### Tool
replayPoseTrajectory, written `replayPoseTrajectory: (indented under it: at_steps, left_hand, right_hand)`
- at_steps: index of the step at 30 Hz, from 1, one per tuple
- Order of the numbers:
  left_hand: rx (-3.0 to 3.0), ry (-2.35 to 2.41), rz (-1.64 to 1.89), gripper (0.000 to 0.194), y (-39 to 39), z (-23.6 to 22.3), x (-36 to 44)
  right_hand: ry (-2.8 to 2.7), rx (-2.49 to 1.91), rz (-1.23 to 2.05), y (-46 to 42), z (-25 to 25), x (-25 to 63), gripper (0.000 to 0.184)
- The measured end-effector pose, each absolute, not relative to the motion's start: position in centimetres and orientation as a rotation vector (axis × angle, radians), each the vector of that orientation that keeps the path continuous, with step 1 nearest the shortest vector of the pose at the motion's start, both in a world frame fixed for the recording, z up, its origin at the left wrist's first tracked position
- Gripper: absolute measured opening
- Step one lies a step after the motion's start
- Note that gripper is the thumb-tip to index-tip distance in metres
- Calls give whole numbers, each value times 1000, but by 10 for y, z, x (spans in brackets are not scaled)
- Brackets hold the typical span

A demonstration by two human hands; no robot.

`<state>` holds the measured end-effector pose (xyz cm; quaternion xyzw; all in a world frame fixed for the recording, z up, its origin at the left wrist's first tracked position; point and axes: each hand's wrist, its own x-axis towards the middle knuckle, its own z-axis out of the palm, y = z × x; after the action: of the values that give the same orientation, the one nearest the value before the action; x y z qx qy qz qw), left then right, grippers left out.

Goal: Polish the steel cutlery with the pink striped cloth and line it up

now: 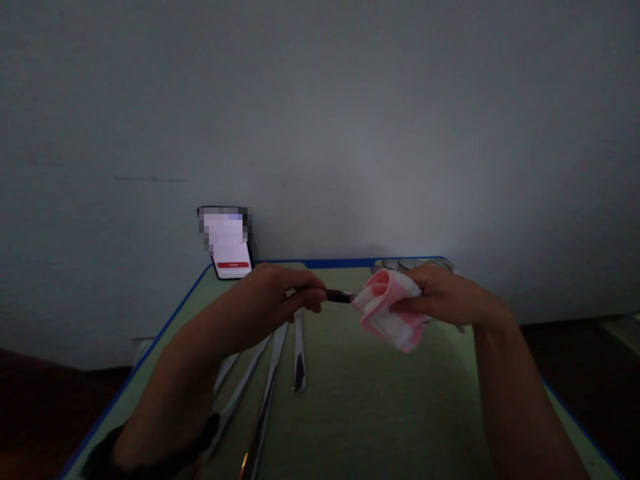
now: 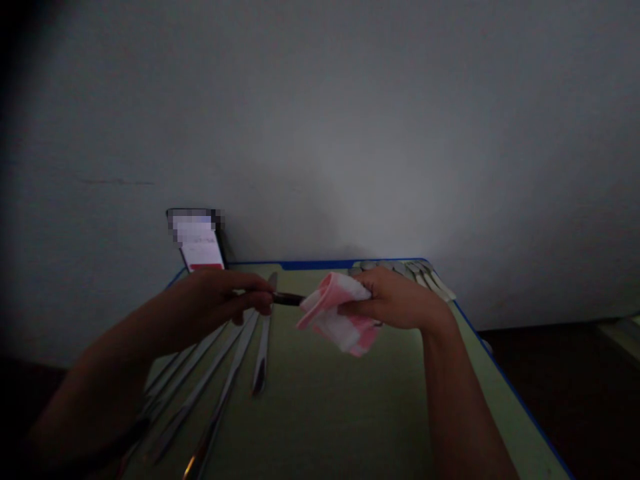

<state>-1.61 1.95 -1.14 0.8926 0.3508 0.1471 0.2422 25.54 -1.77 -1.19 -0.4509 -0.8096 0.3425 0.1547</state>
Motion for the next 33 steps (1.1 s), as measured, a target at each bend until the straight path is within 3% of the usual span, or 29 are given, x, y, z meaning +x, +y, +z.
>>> replayPoseTrajectory:
  at_steps: [4, 11, 16, 23, 28, 33]
  left_hand:
    - [2517, 890, 361, 24, 16, -17, -2]
    - [2502, 827, 275, 26, 12, -18, 3]
    - [2522, 743, 316, 29, 8, -10, 2]
    - [2442, 970, 650, 29, 11, -1, -18]
    - [2374, 1087, 868, 27, 9, 3, -23]
    - [2331, 964, 552, 32, 2, 1, -13]
  right_hand:
    - [-2406, -1190, 946, -15, -15, 237, 10]
    - [-2402, -1164, 747, -12, -20, 218, 13]
    - [-2358, -1181, 946, -14, -18, 225, 17]
    - [-2243, -1220, 1194, -17, -20, 243, 20]
    - [-1996, -1338, 985, -14, -23, 250, 26]
    - [-1342, -1374, 590, -4, -29, 238, 35]
